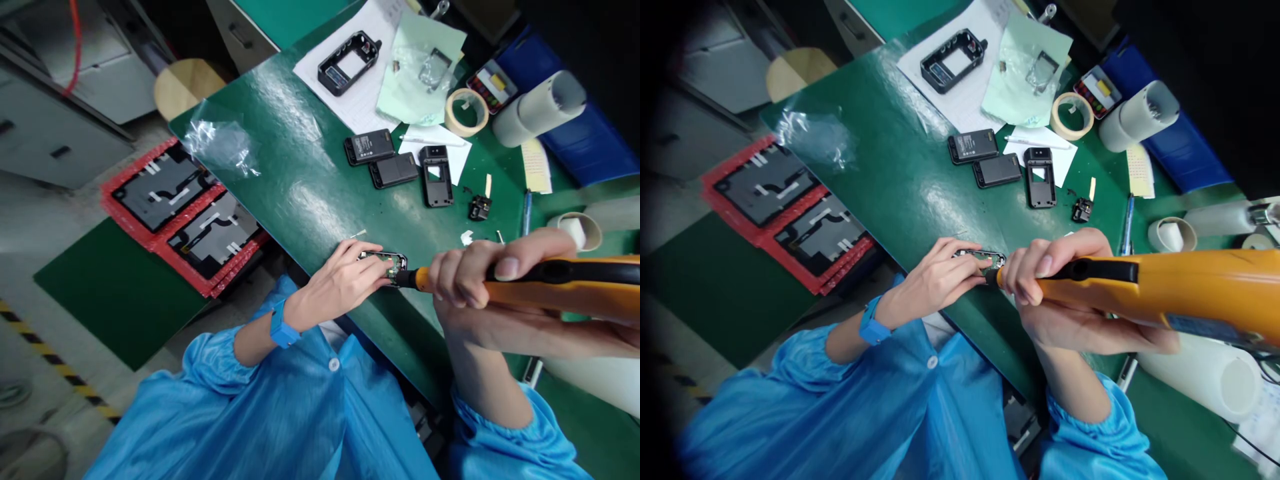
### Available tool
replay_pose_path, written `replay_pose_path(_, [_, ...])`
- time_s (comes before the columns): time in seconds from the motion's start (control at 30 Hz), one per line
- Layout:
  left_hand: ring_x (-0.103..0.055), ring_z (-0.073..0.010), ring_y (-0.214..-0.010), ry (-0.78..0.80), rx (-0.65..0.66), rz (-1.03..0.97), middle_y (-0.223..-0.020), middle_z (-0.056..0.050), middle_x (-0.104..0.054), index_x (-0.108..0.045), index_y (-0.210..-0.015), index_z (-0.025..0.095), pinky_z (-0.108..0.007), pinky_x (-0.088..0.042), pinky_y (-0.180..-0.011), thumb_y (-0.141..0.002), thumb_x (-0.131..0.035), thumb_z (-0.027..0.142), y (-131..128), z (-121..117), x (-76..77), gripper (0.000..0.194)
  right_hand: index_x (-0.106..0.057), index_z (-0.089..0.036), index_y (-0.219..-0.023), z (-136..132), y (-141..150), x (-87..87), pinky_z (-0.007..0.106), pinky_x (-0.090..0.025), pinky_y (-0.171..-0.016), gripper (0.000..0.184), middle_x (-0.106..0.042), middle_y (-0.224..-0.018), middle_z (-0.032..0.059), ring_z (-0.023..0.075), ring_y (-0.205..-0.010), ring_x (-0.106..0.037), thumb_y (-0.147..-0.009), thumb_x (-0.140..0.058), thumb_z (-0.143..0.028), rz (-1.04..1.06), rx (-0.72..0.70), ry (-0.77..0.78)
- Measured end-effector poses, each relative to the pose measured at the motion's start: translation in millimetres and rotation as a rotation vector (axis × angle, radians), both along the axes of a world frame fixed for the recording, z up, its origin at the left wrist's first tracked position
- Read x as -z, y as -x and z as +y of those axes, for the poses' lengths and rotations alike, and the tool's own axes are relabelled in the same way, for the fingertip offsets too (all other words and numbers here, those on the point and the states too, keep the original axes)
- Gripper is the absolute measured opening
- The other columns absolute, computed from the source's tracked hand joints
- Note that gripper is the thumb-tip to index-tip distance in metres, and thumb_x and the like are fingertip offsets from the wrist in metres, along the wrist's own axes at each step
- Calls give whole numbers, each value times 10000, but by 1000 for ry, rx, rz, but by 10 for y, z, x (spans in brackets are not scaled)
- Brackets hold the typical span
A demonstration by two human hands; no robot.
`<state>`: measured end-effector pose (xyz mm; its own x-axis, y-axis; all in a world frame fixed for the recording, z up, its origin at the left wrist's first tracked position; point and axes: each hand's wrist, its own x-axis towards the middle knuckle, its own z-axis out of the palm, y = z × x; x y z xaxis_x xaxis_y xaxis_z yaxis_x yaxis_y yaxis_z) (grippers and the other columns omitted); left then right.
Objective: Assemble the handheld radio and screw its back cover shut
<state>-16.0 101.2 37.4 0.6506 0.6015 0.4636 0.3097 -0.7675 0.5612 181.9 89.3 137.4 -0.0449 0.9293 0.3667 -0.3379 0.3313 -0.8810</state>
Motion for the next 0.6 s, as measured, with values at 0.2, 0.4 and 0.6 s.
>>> replay_pose_path(0.2, [-771,-295,-1329,-9,-11,10,-1186,-87,-886,-716,-1320,147,-471,-612,-1079,-1177,-633,227,-3,-8,-16,184,-792,-223,-837,-79,195,-144,276,-386,-435,525,-527,-526,-50,112,-381,-403,-984,-826,-726,14,203,140])
replay_pose_path(0.4, [-786,-293,-1270,-76,-50,-21,-1156,-85,-882,-702,-1294,110,-454,-611,-1047,-1180,-605,192,-27,-28,-27,171,-801,-209,-847,-90,228,-169,287,-413,-467,534,-556,-539,-37,117,-404,-433,-945,-874,-729,32,187,162])
replay_pose_path(0.6, [-779,-284,-1302,-103,-54,3,-1163,-92,-881,-705,-1309,95,-455,-589,-1072,-1196,-551,162,-31,-39,-50,203,-838,-209,-855,-96,248,-182,289,-400,-463,467,-570,-533,-30,119,-397,-429,-943,-896,-664,30,173,174])
